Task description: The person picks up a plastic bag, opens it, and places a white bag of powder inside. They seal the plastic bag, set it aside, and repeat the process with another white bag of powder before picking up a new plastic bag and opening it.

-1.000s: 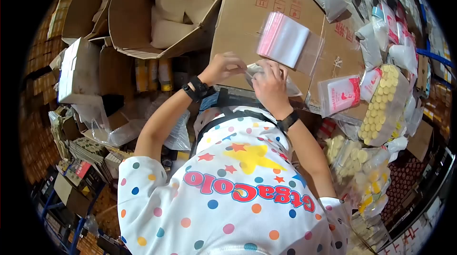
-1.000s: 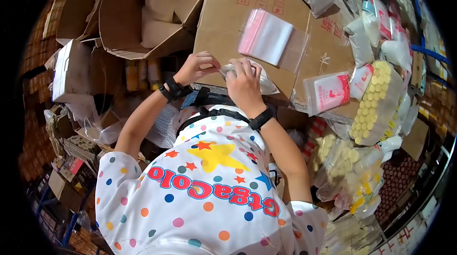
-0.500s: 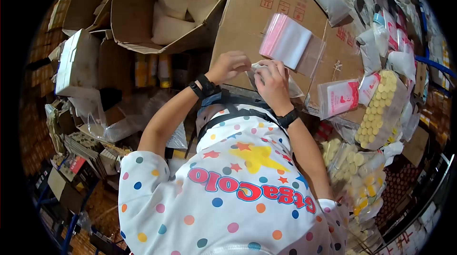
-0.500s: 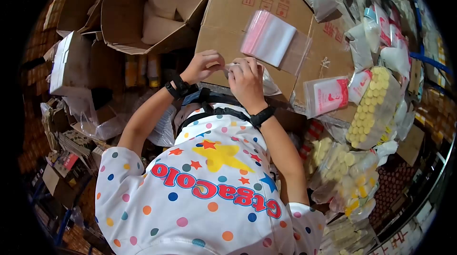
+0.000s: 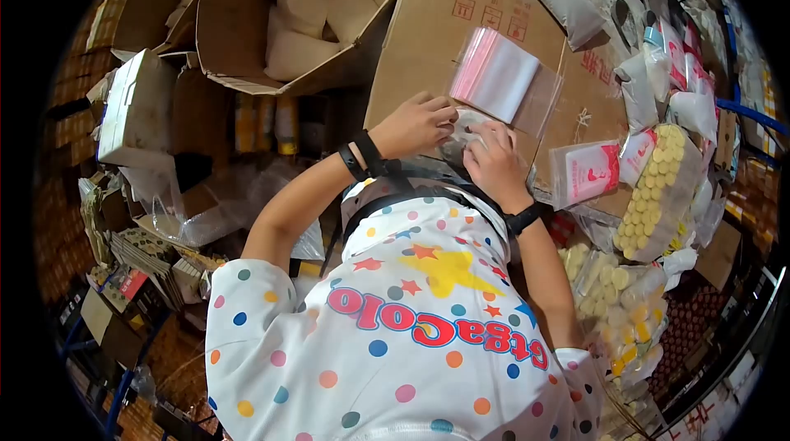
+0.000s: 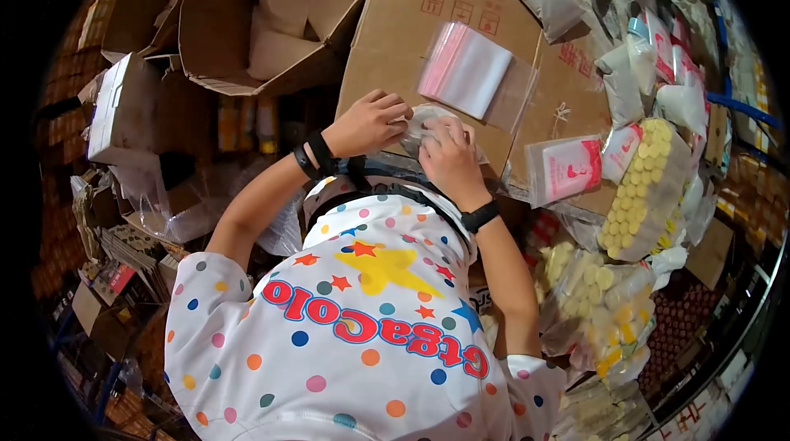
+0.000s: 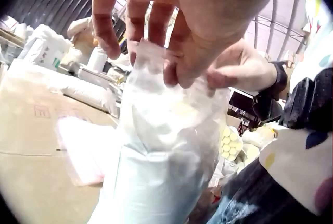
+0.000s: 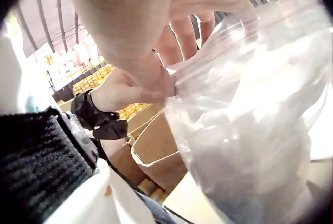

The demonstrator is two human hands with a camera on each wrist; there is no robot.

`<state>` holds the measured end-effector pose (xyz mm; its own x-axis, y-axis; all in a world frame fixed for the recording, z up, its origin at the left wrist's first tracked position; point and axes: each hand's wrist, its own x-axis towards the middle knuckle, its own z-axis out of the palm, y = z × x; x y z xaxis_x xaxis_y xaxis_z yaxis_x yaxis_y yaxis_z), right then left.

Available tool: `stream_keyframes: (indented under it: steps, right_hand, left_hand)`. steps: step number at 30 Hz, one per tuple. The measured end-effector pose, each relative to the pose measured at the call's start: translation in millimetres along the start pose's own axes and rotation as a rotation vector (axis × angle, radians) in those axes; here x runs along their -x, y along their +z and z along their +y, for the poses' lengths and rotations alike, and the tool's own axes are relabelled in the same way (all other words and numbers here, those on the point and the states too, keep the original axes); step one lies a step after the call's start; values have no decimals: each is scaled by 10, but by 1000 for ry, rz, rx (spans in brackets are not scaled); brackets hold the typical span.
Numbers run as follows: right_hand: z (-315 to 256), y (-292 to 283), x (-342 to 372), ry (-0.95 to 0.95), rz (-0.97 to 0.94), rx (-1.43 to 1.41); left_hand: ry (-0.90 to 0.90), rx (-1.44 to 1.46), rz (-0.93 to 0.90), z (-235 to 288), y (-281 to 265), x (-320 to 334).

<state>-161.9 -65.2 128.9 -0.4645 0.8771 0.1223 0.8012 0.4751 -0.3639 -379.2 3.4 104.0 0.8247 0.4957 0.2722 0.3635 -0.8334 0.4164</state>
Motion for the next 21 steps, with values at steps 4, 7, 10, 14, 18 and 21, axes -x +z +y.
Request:
stream_keyframes:
  steps: [4,7,10,14,18,21]
  right_hand:
    - [239,-325,210,90,-69,37]
    - [431,-546,443,212,-88,-108]
    - [380,-477,535,491,6,-407]
    - [203,-268,473,753,71,-488]
    - [227,-165,472,659,109,-358]
    - [218,-180,447,659,137,-348]
  left_hand:
    - [37,-12,-102,-76,-191,91]
    - [-162,224,11,-127,-265,214]
    - [-523,642,-27,-149,-261,199]
    - [-651,811,-62,-92,0,236]
    - [-721,658,-9,-49,-9,161]
    - [-747,508,-5,-24,-130,115]
